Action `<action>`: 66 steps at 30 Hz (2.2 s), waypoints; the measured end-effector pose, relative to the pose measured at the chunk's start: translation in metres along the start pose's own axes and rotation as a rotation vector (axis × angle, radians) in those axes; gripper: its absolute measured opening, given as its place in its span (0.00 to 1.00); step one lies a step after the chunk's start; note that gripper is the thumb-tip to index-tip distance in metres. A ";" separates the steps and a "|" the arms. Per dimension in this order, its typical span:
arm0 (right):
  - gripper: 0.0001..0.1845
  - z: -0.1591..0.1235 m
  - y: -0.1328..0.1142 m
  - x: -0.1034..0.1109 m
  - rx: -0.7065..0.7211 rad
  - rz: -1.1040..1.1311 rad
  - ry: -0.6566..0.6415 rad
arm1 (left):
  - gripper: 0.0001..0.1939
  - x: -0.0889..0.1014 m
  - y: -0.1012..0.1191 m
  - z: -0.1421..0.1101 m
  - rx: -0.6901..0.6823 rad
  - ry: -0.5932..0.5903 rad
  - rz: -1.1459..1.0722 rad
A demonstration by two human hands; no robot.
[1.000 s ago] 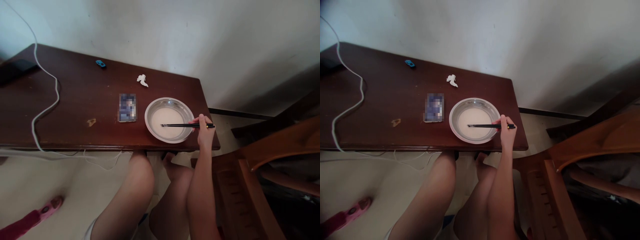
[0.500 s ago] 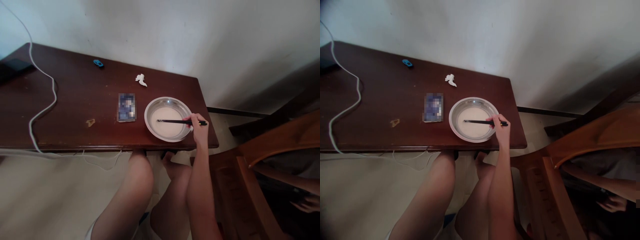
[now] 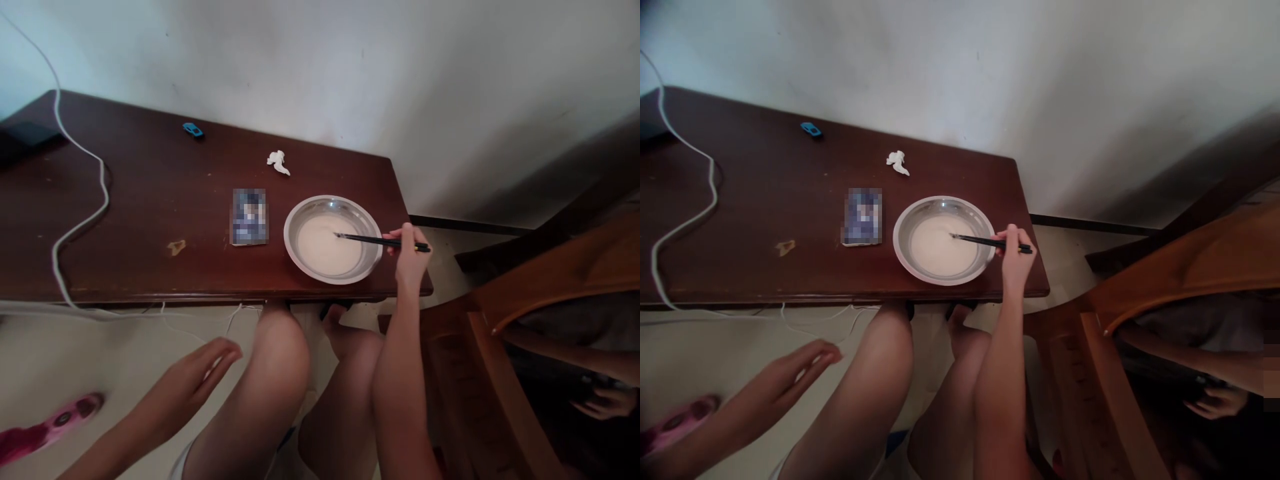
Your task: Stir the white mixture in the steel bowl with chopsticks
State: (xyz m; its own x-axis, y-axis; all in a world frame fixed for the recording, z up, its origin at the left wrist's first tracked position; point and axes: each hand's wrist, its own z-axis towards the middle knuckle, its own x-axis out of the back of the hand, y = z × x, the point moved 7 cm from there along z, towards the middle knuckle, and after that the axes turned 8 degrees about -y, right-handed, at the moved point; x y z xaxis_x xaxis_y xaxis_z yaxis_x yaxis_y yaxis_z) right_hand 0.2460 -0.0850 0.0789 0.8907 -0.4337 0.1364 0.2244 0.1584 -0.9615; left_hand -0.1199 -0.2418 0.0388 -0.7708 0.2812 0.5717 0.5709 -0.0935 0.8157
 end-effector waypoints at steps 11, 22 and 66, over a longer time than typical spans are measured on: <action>0.20 -0.001 -0.001 -0.004 0.031 -0.035 -0.043 | 0.18 -0.019 0.008 0.160 -0.079 0.591 -0.821; 0.20 0.002 -0.008 -0.007 0.109 -0.129 -0.088 | 0.16 -0.044 0.000 0.279 0.194 0.046 -1.369; 0.19 -0.004 -0.002 -0.006 0.124 -0.157 -0.156 | 0.14 -0.051 0.004 0.305 0.121 -0.103 -1.350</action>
State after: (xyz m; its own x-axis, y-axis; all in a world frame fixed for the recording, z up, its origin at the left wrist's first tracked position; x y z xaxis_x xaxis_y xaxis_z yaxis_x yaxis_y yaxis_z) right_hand 0.2388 -0.0857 0.0786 0.8893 -0.3205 0.3263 0.4031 0.2121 -0.8902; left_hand 0.0084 0.0345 -0.0140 -0.7231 0.1561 -0.6729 -0.5802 0.3913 0.7143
